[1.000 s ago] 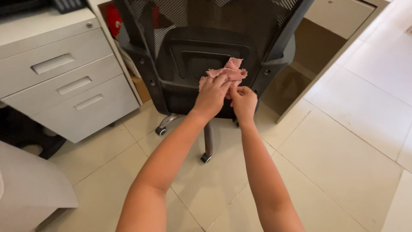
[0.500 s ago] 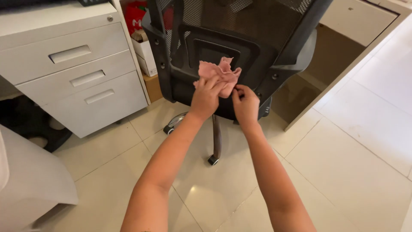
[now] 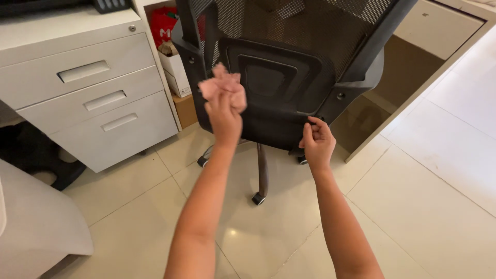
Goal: Wiping down an office chair and desk with a cloth, then organizing various containers and items on the desk surface.
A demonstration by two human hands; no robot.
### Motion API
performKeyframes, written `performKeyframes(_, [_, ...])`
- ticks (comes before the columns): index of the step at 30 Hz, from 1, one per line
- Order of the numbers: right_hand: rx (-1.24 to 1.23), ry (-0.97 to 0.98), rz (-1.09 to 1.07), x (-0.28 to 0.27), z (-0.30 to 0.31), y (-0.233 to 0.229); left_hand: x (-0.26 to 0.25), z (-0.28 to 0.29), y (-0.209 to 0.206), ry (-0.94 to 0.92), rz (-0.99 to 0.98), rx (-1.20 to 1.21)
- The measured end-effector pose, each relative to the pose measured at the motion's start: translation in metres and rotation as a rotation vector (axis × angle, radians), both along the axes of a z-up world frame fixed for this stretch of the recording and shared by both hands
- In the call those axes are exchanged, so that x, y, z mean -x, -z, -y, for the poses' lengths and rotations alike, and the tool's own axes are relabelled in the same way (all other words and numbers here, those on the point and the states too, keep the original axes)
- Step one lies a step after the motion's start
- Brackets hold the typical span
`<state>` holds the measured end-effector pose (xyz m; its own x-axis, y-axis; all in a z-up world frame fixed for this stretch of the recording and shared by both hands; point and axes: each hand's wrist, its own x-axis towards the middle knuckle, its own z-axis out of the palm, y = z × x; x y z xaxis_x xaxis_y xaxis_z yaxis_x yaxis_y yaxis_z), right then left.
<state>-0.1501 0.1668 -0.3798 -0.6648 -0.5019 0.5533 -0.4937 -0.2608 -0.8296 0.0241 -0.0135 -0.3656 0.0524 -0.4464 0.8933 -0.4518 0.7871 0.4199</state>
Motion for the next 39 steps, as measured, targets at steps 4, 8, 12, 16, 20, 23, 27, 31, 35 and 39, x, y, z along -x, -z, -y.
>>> performKeyframes(4, [-0.090, -0.015, -0.022, 0.007, -0.007, -0.023, 0.058, -0.049, 0.008, 0.099, 0.055, 0.016])
performKeyframes(8, [-0.254, 0.056, -0.195, 0.040, -0.008, -0.007, 0.084, -0.091, -0.015, 0.323, 0.219, 0.053])
performKeyframes(12, [-0.197, 0.123, -0.110, 0.059, -0.024, -0.003, 0.026, -0.090, -0.089, 0.513, 0.203, 0.064])
performKeyframes(16, [-0.116, 0.133, 0.079, 0.070, -0.031, 0.011, -0.021, -0.063, -0.087, 0.701, -0.241, -0.374])
performKeyframes(20, [0.018, 0.039, 0.222, 0.063, -0.028, 0.000, 0.017, -0.028, 0.005, 0.040, 0.237, 0.080])
performKeyframes(23, [0.085, -0.020, 0.358, 0.085, -0.018, 0.019, 0.076, -0.060, 0.023, 0.120, 0.288, 0.072])
performKeyframes(27, [0.102, -0.056, 0.477, 0.092, -0.013, 0.033, 0.158, -0.093, 0.039, 0.203, 0.364, 0.076])
performKeyframes(31, [0.053, -0.043, 0.462, 0.078, -0.020, 0.025, 0.186, -0.090, 0.016, 0.191, 0.303, 0.011])
performKeyframes(35, [0.081, -0.041, 0.519, 0.076, -0.021, 0.028, 0.171, -0.078, -0.002, 0.462, 0.270, 0.002])
performKeyframes(39, [0.025, -0.035, 0.475, 0.060, -0.033, 0.019, 0.149, -0.085, -0.003, 0.442, 0.448, -0.175])
